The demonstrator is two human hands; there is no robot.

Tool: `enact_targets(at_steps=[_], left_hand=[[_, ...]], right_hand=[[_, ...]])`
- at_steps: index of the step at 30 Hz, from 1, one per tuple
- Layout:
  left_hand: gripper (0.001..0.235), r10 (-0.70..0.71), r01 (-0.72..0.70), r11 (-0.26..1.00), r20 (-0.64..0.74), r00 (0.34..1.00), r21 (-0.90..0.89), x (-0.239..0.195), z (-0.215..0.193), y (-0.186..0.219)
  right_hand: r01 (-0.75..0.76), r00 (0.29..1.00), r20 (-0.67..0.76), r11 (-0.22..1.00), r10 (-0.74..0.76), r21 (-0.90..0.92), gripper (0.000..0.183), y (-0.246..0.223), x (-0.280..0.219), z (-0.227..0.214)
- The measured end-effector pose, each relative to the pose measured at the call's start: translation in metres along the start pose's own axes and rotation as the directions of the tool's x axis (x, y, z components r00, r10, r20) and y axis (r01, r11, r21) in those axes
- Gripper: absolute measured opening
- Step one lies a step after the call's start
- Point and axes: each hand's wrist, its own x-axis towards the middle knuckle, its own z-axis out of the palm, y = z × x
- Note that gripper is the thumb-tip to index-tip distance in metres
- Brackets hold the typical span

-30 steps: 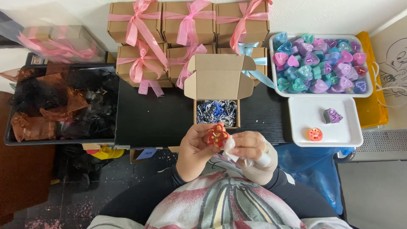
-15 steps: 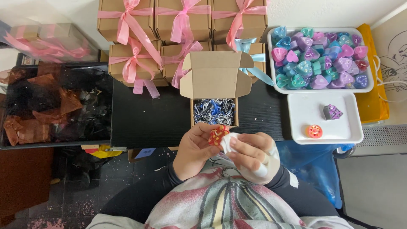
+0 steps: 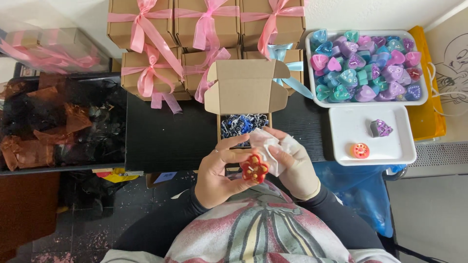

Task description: Packaging decorative wax melts into a small gift box and tying a blue ribbon around it.

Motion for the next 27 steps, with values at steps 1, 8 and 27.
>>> enact_targets(at_steps=[1,8,27], left_hand=[[0.045,-0.001,0.001,1.0,0.004,1.0,0.0,0.005,-0.001,0.004],[0.046,0.391,-0.354,0.646,0.104,0.914,0.677,0.017,-0.009,0.03],[0.044,0.167,0.24,0.324,-0.305,0.938,0.915,-0.04,-0.042,-0.018]], right_hand=[[0.003,1.0,-0.002,1.0,-0.003,0.003,0.051,-0.003,-0.002,0.005],[-0.132,0.883,0.421,0.972,0.205,-0.196,0.047,0.025,-0.008,-0.043],[-0.481,0.711,-0.207,-0.25,-0.672,-0.841,0.038,-0.086,-0.084,-0.114]])
